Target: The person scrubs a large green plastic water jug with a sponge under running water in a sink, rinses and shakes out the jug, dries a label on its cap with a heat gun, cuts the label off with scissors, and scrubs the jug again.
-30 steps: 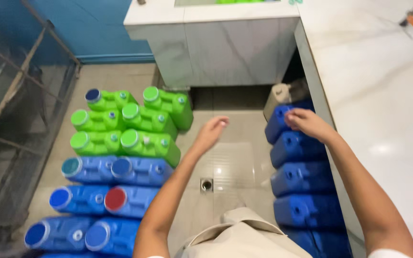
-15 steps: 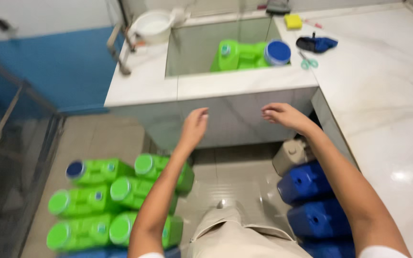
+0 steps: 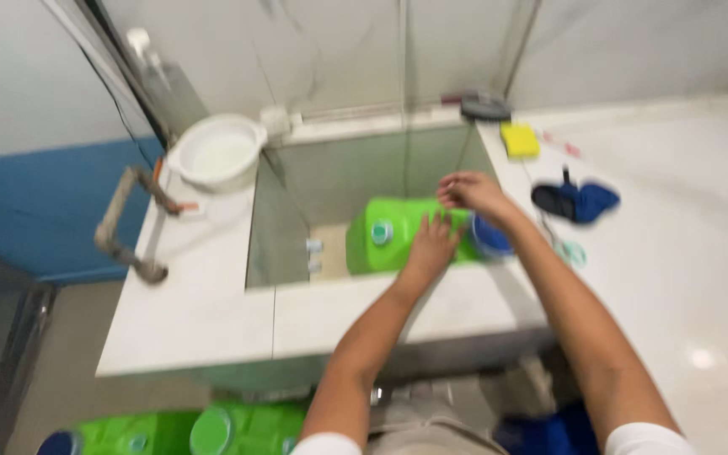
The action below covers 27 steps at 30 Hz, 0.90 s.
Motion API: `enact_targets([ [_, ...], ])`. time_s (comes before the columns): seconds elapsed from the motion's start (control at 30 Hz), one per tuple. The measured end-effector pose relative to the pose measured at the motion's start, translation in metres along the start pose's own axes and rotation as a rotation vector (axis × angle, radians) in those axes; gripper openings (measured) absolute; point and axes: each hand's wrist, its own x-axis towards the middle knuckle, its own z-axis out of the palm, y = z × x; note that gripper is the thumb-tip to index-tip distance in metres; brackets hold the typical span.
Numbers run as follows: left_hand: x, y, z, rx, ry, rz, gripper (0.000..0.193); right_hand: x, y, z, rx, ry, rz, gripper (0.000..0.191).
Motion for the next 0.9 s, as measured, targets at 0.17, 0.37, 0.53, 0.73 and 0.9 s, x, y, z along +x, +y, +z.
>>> enact_targets([
  [0.17, 0.044, -0.082, 0.033, 0.085, -0.157, -0.019, 0.048, 0.166, -0.051, 0.034, 0.122, -0.001, -0.056, 0.023],
  [0.37, 0.043, -0.214, 0.023, -0.148, -0.273, -0.476, 0.048, 0.238, -0.072, 0.034, -0.060, 0.055, 0.036, 0.019],
  [0.53, 0.019, -0.247, 0.020, -0.419, -0.175, -0.634, 0.049, 0.242, -0.065, 0.020, -0.227, -0.023, 0.110, 0.024],
  [0.73, 0.080, -0.253, 0.050, -0.765, -0.258, -0.520, 0.041, 0.251, -0.067, 0.011, 0.080, -0.021, 0.108, 0.027],
  [0.9, 0.139, -0.241, 0.055, -0.618, -0.438, -0.383, 0.048, 0.245, -0.033, -0.008, 0.197, 0.044, -0.047, 0.017],
])
